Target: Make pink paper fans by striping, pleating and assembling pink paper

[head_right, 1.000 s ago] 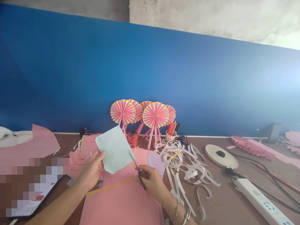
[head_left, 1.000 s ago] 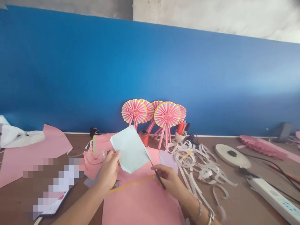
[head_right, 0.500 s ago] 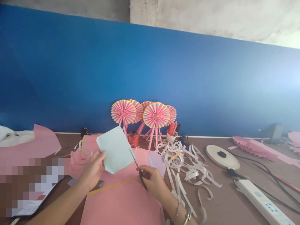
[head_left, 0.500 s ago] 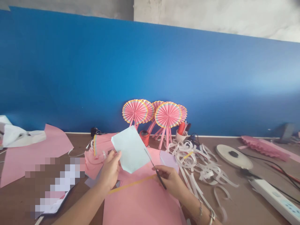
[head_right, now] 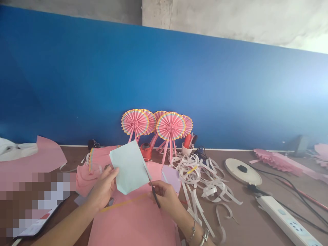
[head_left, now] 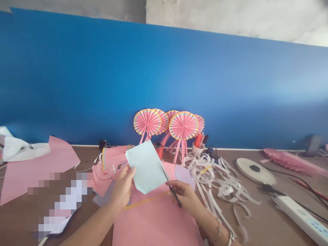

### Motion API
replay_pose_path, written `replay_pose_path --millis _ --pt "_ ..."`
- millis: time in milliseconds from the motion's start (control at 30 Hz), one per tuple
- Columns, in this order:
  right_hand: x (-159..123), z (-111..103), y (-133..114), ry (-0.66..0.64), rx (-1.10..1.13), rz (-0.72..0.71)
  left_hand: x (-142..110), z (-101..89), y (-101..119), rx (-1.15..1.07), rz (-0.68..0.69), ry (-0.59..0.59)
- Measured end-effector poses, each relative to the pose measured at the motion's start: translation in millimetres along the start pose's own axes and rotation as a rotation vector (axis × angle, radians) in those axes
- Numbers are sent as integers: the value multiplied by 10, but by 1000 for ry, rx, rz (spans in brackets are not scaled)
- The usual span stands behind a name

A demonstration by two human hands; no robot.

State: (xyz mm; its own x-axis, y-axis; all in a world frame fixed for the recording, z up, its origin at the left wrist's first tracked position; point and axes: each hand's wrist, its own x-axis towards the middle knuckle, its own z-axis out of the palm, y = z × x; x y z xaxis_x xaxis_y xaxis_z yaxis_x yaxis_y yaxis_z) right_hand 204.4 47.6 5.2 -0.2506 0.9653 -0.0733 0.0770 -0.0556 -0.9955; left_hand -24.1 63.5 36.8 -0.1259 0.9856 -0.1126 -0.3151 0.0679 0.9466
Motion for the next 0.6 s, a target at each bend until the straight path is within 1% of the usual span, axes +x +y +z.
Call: replay_pose_path --millis 100,233,467,600 --pt "10 -7 24 -5 18 2 -29 34 -8 -46 -63 -57" --pt "2 -3 -5 -18 31 -9 -23 30 -67 -59 -46 -71" --pt "-14 11 -45 8 10 6 -27 18 -79 -72 -75 -72" --pt "-8 14 -39 18 11 11 -35 37 -69 -128 -87 -60"
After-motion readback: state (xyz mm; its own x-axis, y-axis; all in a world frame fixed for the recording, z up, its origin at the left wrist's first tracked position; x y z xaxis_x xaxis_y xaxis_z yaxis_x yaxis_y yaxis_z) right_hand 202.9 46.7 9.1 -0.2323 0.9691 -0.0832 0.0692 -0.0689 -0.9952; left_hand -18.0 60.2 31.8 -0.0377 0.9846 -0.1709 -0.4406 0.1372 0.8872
